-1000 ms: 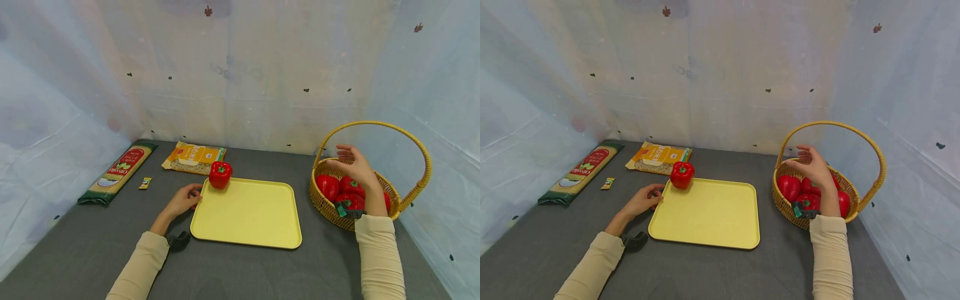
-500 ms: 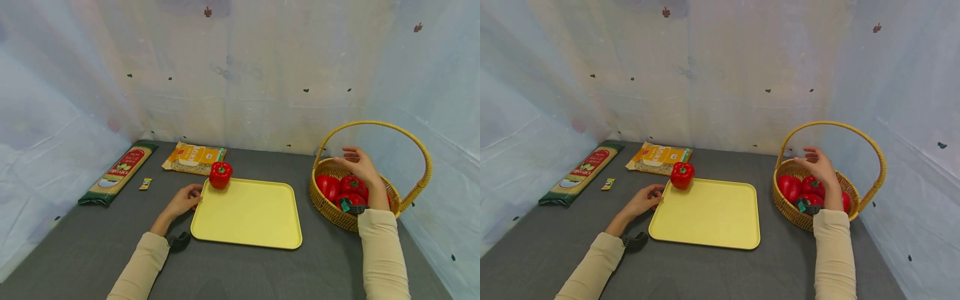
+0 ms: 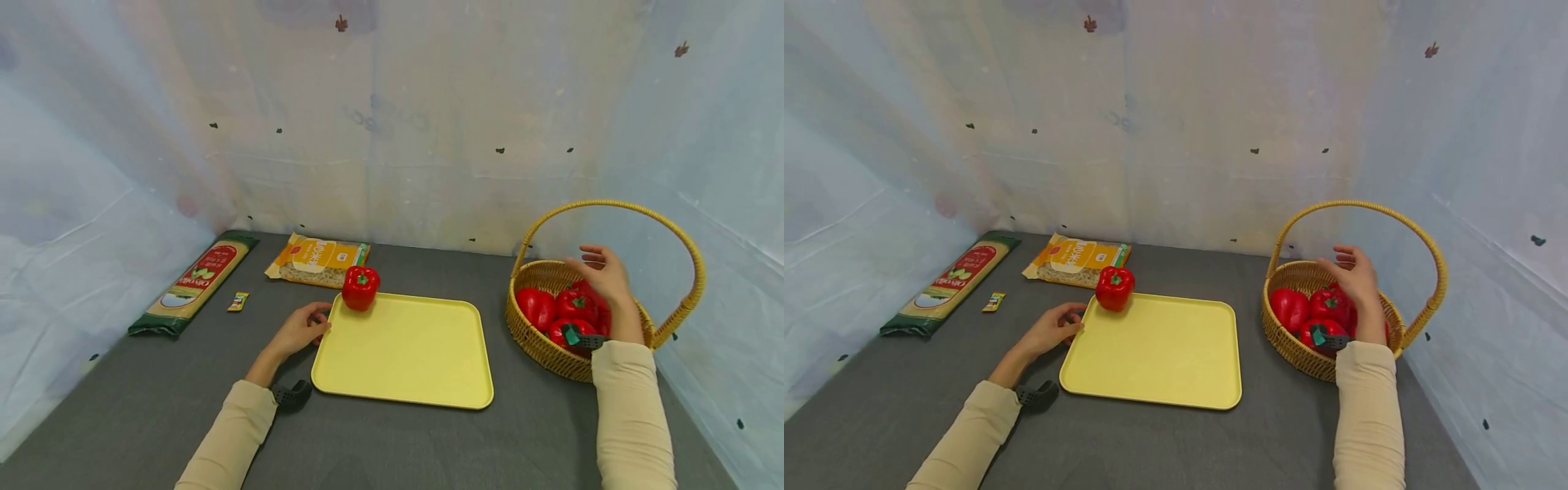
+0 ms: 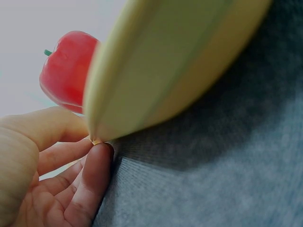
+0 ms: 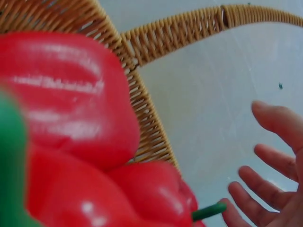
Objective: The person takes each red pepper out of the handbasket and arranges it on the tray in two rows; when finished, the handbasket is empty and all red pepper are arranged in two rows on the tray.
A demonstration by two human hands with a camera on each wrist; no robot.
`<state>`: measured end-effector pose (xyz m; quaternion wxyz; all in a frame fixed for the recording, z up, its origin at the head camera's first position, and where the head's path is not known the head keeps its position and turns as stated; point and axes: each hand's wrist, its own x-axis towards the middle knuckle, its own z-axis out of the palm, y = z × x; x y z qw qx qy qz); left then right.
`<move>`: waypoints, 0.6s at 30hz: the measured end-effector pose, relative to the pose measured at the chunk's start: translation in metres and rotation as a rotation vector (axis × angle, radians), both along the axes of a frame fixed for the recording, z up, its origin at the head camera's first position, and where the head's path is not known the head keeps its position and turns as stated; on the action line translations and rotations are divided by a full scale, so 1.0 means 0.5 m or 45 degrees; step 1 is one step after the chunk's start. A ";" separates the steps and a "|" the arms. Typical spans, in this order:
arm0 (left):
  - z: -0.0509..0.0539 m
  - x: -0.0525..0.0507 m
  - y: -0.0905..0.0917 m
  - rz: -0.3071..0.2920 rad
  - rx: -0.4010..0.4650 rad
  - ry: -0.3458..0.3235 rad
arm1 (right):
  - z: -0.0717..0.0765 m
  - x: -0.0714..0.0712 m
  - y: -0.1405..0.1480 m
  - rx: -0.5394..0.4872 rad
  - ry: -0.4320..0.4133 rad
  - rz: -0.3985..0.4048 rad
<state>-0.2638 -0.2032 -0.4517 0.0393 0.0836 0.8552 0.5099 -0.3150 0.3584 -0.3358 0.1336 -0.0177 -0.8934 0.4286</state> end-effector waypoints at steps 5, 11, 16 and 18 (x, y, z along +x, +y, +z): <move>0.003 0.003 0.001 -0.005 0.009 -0.004 | -0.048 -0.040 0.053 -0.001 0.055 -0.145; 0.005 0.002 0.001 -0.006 0.010 -0.004 | -0.012 0.000 0.018 -0.049 0.079 -0.250; 0.006 0.003 0.002 -0.003 0.007 -0.006 | -0.021 0.002 0.023 0.011 0.095 -0.288; 0.006 0.003 0.001 -0.005 0.008 -0.005 | -0.026 0.001 0.027 0.028 0.066 -0.272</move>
